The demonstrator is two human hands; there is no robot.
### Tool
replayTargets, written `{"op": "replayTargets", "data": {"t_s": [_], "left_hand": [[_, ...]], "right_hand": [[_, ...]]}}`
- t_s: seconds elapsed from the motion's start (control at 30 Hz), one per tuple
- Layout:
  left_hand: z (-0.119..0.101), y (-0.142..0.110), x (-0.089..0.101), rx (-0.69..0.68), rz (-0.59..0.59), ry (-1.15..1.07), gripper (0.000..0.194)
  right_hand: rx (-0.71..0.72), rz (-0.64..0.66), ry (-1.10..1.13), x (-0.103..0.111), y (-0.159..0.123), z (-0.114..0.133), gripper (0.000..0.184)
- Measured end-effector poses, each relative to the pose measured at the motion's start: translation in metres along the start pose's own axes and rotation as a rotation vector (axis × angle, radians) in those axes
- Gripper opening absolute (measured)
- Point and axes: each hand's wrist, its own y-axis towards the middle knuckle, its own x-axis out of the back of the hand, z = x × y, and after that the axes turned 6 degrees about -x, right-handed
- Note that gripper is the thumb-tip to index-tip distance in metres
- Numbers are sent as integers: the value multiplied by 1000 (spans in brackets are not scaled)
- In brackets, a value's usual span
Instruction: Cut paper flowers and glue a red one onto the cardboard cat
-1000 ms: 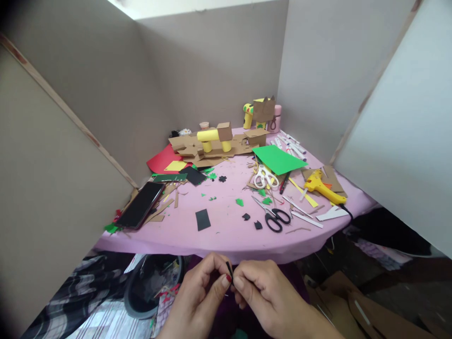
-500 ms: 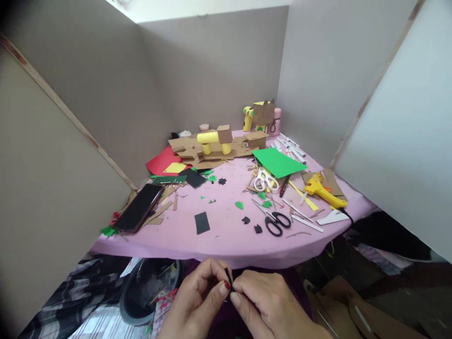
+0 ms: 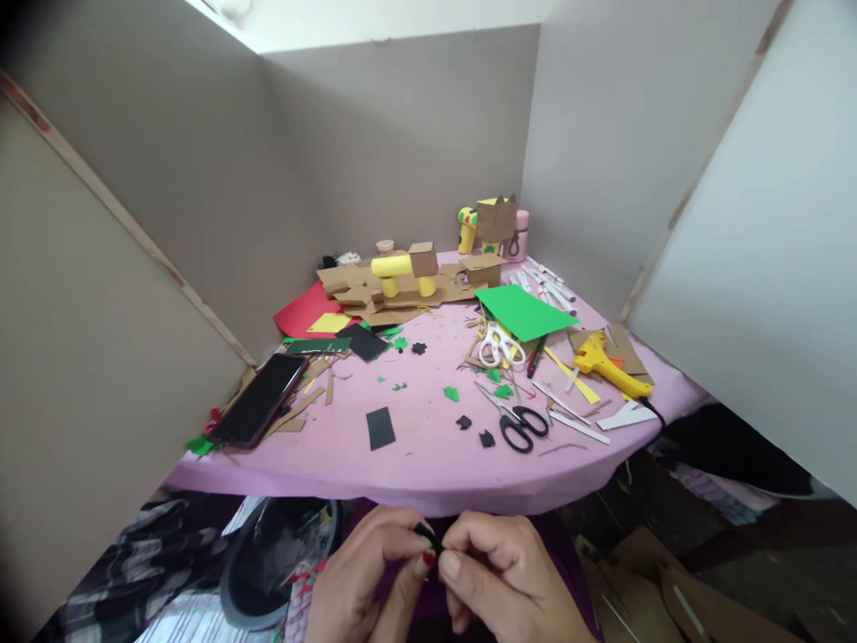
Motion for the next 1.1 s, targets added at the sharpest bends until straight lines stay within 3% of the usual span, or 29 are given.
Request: {"op": "replayTargets", "data": {"t_s": [0.17, 0.3, 0.63, 1.0, 1.1], "left_hand": [[-2, 3, -4, 263, -52, -203, 11], [-3, 6, -4, 374, -3, -343, 11], [-4, 10, 4, 261, 198, -259, 11], [-7, 9, 4, 208, 161, -300, 8], [-9, 10, 5, 275, 168, -271, 9]], "right_hand": [[80, -48, -206, -1, -3, 2, 31], [59, -9, -148, 2, -4, 4, 32], [-221, 149, 427, 8, 3, -9, 35], [-286, 142, 557, -1, 3, -11, 39], [-193, 113, 398, 0, 1, -9, 37]]}}
